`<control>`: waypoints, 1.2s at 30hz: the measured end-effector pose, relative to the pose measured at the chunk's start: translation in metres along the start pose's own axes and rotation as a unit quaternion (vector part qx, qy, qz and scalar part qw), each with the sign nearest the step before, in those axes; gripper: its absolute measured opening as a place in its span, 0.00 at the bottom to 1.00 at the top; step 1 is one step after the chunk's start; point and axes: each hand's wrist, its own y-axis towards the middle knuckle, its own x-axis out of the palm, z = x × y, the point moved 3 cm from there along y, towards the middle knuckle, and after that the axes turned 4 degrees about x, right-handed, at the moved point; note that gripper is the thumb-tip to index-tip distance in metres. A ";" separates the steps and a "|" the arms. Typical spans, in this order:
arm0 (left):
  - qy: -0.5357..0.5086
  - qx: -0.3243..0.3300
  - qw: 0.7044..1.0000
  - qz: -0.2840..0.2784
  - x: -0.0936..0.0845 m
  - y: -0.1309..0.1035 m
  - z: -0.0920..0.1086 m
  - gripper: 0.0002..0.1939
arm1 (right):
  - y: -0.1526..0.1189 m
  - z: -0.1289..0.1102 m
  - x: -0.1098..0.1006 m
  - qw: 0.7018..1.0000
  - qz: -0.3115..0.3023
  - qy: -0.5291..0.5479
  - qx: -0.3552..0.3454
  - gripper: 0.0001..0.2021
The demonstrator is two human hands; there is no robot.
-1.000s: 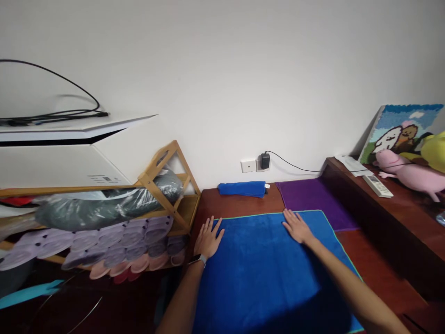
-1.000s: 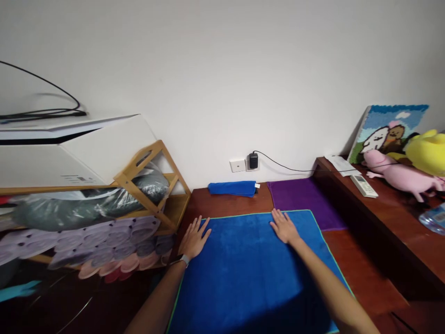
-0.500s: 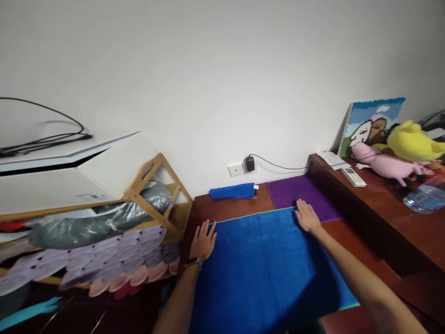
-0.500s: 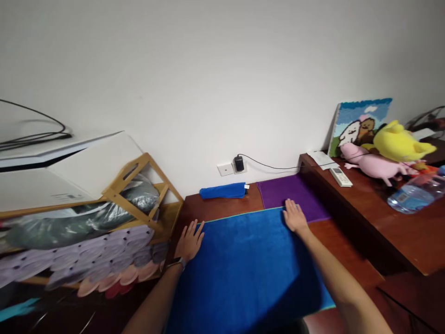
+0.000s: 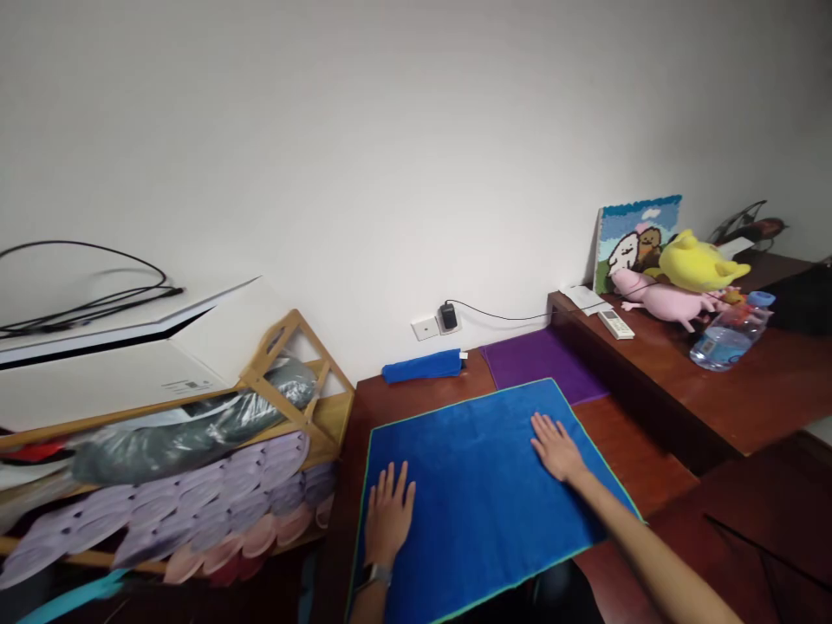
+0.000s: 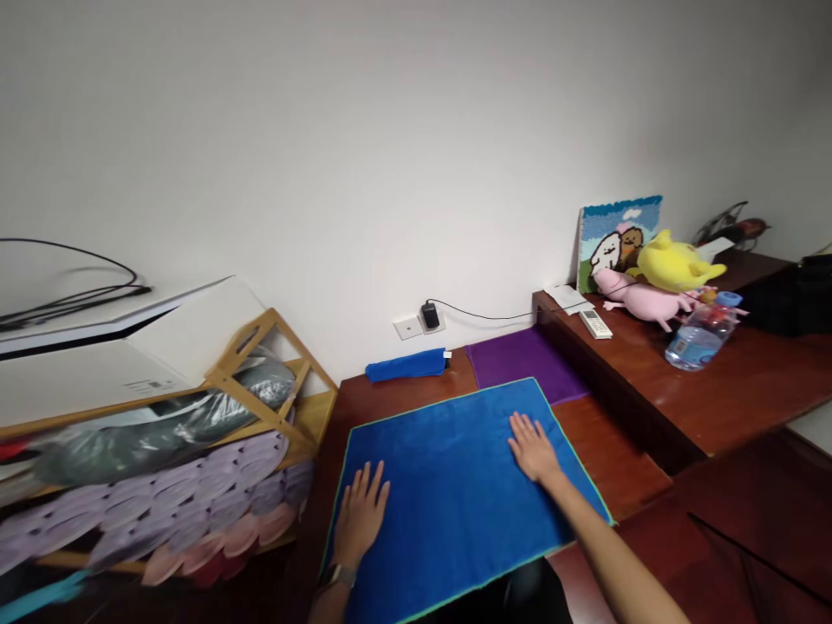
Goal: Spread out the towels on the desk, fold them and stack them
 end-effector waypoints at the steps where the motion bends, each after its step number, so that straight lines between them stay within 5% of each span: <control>1: 0.008 0.000 1.000 0.003 -0.001 -0.009 -0.022 0.32 | -0.005 0.029 -0.007 0.999 -0.006 -0.008 0.031 0.32; 4: 0.017 0.010 1.000 0.004 -0.004 -0.035 -0.063 0.32 | -0.021 0.090 -0.029 0.994 -0.023 -0.023 0.109 0.33; 7: 0.011 0.002 1.000 0.015 -0.013 -0.057 -0.061 0.34 | -0.035 0.085 -0.044 0.992 0.003 -0.025 0.126 0.34; 9: -0.002 0.006 1.000 0.029 -0.021 -0.066 -0.035 0.33 | -0.047 0.042 -0.045 0.996 0.040 -0.011 0.082 0.33; 13: -0.042 0.059 0.997 0.007 -0.034 -0.072 0.036 0.30 | -0.083 -0.082 -0.019 0.995 0.045 0.045 -0.083 0.32; 16: -0.044 0.055 0.997 -0.024 -0.035 -0.083 0.053 0.29 | -0.110 -0.127 0.001 0.988 0.022 0.060 -0.142 0.31; 19: -0.018 0.019 0.999 -0.021 -0.033 -0.104 0.025 0.30 | -0.125 -0.095 0.004 0.992 0.018 0.048 -0.113 0.31; 23: -0.001 0.002 1.000 -0.005 -0.032 -0.131 -0.023 0.32 | -0.138 0.013 -0.009 0.999 0.037 0.014 0.012 0.33; 27: -0.009 -0.009 1.000 -0.001 -0.033 -0.142 -0.034 0.33 | -0.149 0.088 -0.016 0.995 0.044 -0.005 0.090 0.37; 36: -0.014 -0.019 1.000 0.019 -0.046 -0.158 -0.034 0.31 | -0.139 0.103 -0.030 0.982 0.075 0.121 0.122 0.37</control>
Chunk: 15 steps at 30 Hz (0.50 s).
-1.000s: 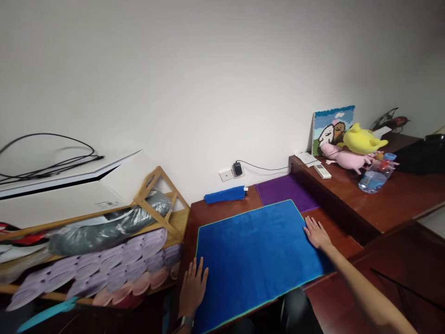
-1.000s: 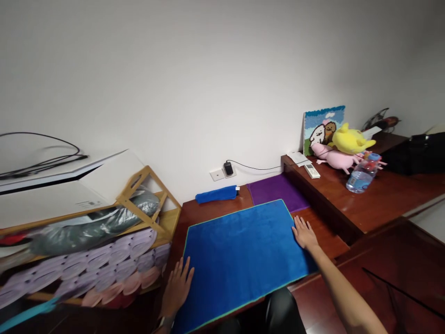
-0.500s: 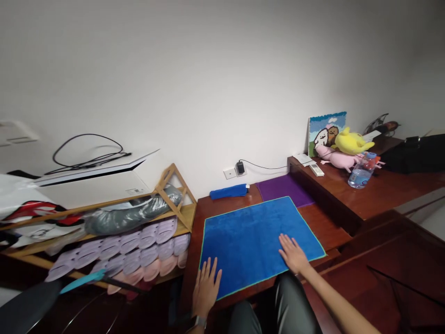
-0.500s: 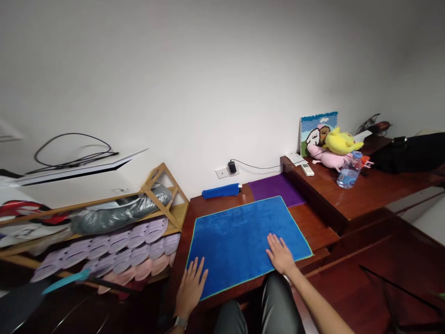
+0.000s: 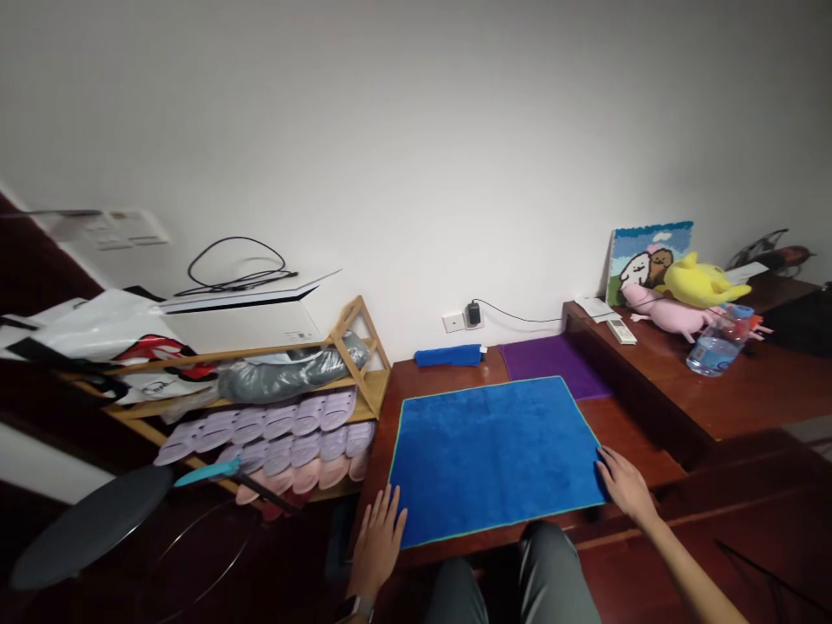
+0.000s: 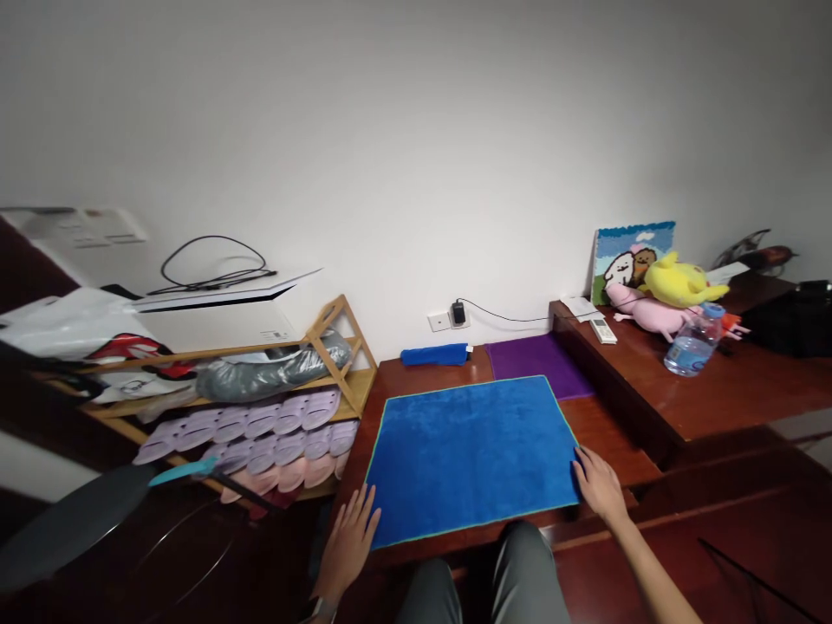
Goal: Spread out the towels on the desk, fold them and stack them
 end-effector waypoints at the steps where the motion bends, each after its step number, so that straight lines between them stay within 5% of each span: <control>1: 0.000 0.003 1.000 0.019 -0.004 0.001 0.002 0.30 | 0.009 0.000 -0.005 1.000 0.004 0.022 0.003 0.36; 4: -0.016 0.025 0.996 0.083 -0.021 0.014 0.031 0.25 | 0.048 -0.004 -0.017 0.998 0.006 0.061 0.002 0.32; 6: -0.042 0.064 0.992 0.104 -0.032 0.030 0.076 0.22 | 0.084 -0.009 -0.023 0.997 0.006 0.076 0.001 0.28; 10: -0.108 0.170 0.978 0.056 -0.039 0.060 0.212 0.17 | 0.166 -0.026 -0.022 0.995 0.011 0.100 0.020 0.23; 15: -0.180 0.301 0.936 -0.030 -0.008 0.079 0.382 0.19 | 0.247 -0.046 -0.001 0.992 -0.007 0.125 0.031 0.19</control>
